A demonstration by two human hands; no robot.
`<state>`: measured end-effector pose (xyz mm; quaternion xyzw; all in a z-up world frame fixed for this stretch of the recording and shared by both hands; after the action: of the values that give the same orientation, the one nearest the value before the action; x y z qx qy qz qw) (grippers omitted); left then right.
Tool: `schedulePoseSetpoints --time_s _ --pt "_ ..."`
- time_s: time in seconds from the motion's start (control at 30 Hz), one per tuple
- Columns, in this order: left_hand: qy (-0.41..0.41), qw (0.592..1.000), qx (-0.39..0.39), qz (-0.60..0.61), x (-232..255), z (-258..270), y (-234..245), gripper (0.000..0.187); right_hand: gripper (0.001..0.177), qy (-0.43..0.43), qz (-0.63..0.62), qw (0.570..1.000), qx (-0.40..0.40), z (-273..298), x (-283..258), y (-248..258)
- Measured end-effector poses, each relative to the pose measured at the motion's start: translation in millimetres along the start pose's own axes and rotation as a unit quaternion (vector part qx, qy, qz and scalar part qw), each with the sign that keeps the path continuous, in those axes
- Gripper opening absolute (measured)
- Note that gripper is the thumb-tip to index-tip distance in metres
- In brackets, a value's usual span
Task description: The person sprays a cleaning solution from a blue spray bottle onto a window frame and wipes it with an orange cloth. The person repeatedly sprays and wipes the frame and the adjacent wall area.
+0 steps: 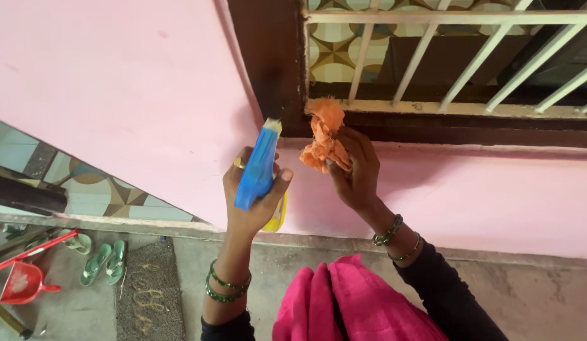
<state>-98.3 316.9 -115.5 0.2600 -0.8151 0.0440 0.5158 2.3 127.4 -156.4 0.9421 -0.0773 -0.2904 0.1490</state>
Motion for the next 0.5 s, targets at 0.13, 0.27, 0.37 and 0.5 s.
schedulePoseSetpoints --time_s 0.13,0.27,0.37,0.5 --pt "-0.062 0.998 -0.013 0.024 18 -9 -1 0.023 0.045 0.057 0.034 0.998 -0.003 12 -7 -8" --pt "-0.032 0.997 -0.005 0.063 21 -18 3 0.033 0.044 0.201 0.157 0.965 -0.058 5 -24 -33" --pt "-0.056 0.996 -0.021 0.073 25 -12 9 0.038 0.03 0.35 0.318 0.876 -0.09 -24 -36 -51" --pt "-0.026 0.999 -0.019 0.027 20 1 23 0.035 0.016 0.506 0.348 0.784 -0.091 -104 -29 -40"
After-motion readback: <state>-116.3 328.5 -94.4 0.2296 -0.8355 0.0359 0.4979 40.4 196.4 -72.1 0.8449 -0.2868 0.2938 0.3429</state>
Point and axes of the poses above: each hand's wrist, its own z-axis away from the middle knuckle, its own y-axis out of the back of the hand, x = y × z, the point moved 6 cm from there along -z, towards the middle knuckle, and after that the axes turned 1 degree about z, right-handed, at the moved point
